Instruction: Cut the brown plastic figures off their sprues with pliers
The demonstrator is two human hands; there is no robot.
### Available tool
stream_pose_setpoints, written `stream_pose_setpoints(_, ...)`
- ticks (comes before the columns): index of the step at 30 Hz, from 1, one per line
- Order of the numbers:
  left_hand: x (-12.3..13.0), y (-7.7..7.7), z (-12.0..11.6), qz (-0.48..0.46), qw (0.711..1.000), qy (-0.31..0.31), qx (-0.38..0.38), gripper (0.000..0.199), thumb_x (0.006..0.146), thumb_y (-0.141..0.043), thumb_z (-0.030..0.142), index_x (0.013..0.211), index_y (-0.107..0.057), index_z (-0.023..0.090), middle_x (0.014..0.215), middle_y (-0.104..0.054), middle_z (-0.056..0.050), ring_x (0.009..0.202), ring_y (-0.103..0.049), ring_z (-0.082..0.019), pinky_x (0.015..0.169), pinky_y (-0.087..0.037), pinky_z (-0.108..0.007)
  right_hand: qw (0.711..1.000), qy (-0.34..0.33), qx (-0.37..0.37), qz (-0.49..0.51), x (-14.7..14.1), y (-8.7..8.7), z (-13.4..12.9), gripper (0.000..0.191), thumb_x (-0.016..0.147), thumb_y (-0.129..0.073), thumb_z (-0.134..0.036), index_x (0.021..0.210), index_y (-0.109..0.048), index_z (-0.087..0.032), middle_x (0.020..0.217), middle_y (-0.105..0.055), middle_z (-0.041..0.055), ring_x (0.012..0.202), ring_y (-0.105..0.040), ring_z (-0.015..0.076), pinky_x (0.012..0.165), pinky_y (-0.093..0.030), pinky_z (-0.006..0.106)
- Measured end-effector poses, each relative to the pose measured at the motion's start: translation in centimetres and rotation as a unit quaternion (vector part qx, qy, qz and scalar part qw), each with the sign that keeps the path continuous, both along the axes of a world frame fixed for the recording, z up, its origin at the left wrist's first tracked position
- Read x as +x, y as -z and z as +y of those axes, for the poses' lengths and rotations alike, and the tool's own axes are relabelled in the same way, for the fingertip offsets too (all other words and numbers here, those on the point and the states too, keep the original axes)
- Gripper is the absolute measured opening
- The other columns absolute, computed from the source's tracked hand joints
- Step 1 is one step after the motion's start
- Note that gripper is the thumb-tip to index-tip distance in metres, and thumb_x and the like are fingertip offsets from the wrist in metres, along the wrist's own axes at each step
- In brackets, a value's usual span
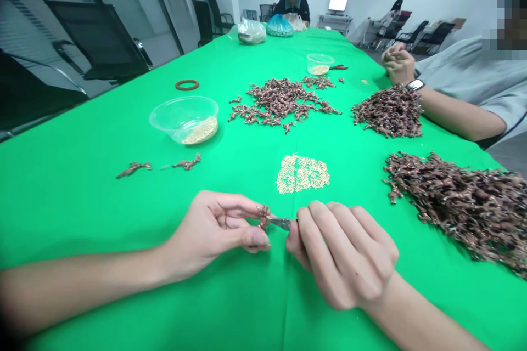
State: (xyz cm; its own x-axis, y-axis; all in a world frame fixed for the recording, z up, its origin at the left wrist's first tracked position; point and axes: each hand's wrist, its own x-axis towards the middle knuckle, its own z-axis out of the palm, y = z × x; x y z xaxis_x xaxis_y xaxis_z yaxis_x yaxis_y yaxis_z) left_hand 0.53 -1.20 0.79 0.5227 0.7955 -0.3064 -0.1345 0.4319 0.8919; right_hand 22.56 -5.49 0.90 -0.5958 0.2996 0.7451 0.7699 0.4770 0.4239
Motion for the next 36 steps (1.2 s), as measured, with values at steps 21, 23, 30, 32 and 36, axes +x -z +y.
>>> stream_pose_setpoints(21,-0.2,0.3,-0.2,0.009,1.000,0.010,0.020,0.034,0.059,-0.091,0.015,0.089,-0.076,0.009,0.078,-0.080,-0.009,0.063,-0.075,-0.017,0.061,-0.060,-0.021,0.983,0.055,-0.134,0.115,-1.2,0.2,-0.7,0.002,0.081,-0.068,-0.016,0.081,-0.066,-0.015,0.068,-0.068,0.0029,0.055,-0.059,0.0140,0.053,-0.041,0.029)
stream_pose_setpoints(23,-0.2,0.5,-0.4,0.021,0.999,0.006,0.035,0.034,0.060,-0.091,0.017,0.090,-0.077,0.009,0.077,-0.080,-0.009,0.064,-0.076,-0.019,0.062,-0.060,-0.022,0.948,0.079,-0.239,0.194,-1.8,0.0,-0.7,0.021,0.087,-0.059,-0.019,0.066,-0.059,-0.018,0.056,-0.058,-0.0020,0.045,-0.049,0.0090,0.047,-0.035,0.027)
stream_pose_setpoints(30,-0.1,0.7,-0.8,0.082,0.987,0.008,0.137,0.032,0.067,-0.088,0.024,0.094,-0.079,0.010,0.081,-0.080,-0.010,0.073,-0.078,-0.026,0.065,-0.062,-0.028,0.662,0.110,-0.646,0.364,-1.7,-0.4,-1.0,0.048,0.096,-0.042,-0.041,0.055,-0.051,-0.020,0.043,-0.048,-0.0029,0.036,-0.041,0.0090,0.035,-0.028,0.023)
stream_pose_setpoints(32,0.0,0.7,-0.9,0.109,0.979,0.015,0.173,0.034,0.066,-0.088,0.027,0.094,-0.080,0.009,0.078,-0.080,-0.010,0.070,-0.077,-0.028,0.062,-0.062,-0.029,0.547,0.078,-0.731,0.401,-1.4,-0.6,-1.1,0.049,0.098,-0.037,-0.042,0.061,-0.058,-0.018,0.046,-0.056,-0.0004,0.036,-0.049,0.0109,0.034,-0.035,0.021)
stream_pose_setpoints(36,-0.1,0.4,-0.9,0.128,0.971,0.030,0.197,0.040,0.067,-0.087,0.032,0.098,-0.079,0.007,0.077,-0.079,-0.012,0.071,-0.077,-0.031,0.064,-0.062,-0.033,0.431,-0.005,-0.793,0.431,-1.2,-1.2,-1.0,0.053,0.100,-0.035,-0.043,0.062,-0.060,-0.016,0.048,-0.062,0.0034,0.035,-0.055,0.0121,0.034,-0.042,0.020)
